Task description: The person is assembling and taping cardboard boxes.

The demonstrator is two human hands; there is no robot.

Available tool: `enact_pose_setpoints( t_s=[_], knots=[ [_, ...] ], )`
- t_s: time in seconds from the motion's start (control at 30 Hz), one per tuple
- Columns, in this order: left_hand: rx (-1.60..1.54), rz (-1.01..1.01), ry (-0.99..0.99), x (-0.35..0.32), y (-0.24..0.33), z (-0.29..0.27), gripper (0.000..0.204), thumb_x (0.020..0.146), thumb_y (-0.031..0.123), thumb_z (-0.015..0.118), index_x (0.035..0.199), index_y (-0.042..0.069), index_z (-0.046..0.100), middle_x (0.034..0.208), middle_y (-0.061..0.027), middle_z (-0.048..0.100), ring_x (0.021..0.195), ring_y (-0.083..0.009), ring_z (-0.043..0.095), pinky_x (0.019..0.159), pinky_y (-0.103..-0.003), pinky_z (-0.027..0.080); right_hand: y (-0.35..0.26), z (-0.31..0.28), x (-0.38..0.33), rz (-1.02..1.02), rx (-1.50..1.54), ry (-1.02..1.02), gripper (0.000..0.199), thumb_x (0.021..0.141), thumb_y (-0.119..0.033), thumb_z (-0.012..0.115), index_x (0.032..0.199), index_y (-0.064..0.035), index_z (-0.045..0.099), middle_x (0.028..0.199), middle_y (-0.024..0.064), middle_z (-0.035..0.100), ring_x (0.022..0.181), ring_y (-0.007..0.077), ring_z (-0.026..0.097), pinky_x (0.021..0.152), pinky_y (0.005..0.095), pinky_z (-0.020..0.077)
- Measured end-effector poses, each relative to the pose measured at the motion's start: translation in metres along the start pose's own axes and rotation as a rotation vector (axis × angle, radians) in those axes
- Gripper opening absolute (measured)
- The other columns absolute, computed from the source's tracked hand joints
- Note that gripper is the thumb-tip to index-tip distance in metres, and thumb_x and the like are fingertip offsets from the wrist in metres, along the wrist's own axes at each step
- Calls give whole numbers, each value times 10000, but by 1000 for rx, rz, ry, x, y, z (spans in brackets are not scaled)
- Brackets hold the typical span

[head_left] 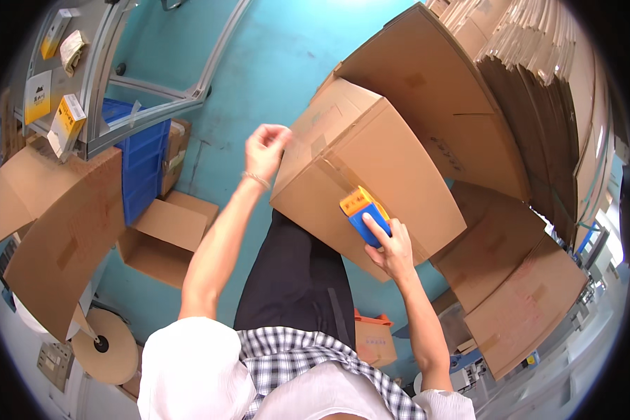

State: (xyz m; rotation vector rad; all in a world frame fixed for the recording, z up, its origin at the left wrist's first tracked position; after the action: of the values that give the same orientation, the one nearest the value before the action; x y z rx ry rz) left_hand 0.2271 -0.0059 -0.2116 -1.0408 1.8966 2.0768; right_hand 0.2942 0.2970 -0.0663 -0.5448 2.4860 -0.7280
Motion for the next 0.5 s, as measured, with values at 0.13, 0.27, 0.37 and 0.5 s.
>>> enact_pose_setpoints(
  t_s=[0.13,0.27,0.37,0.5],
  knots=[
    [232,173,26,33,-44,11,113,877,161,720,888,57,677,801,46,655,756,-67,560,720,-239,461,-32,9,36,106,-77,-10,847,597,-103,799,1383,-245,517,908,133,485,805,301,522,730,386,428],
    [1022,-276,548,18,-109,16,648,859,465,686,1350,68,537,1310,-175,580,1264,-244,519,1081,-368,359,-32,25,53,115,-7,-5,834,623,-100,794,1392,-237,502,922,145,494,826,320,526,746,399,435],
    [803,-274,-15,-11,-80,50,724,932,515,548,1463,59,363,1457,-228,413,1397,-291,350,1163,-375,231,-6,14,27,167,-17,55,827,633,-100,791,1394,-241,498,934,154,500,828,335,525,750,411,444],
    [847,220,-226,-51,-43,63,541,982,478,467,1371,103,497,1270,-216,583,1182,-359,561,985,-410,448,-1,11,23,100,42,106,815,634,-106,797,1382,-252,508,950,139,515,831,323,532,735,420,446]
  ],
)
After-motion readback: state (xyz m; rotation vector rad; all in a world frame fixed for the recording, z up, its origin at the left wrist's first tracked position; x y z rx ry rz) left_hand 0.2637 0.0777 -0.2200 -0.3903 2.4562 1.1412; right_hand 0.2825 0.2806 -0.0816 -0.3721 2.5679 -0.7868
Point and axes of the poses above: each hand's wrist, its own x-axis towards the middle knuckle, its own z-axis out of the palm, y = z × x, the point moved 3 cm from there along x, towards the middle knuckle
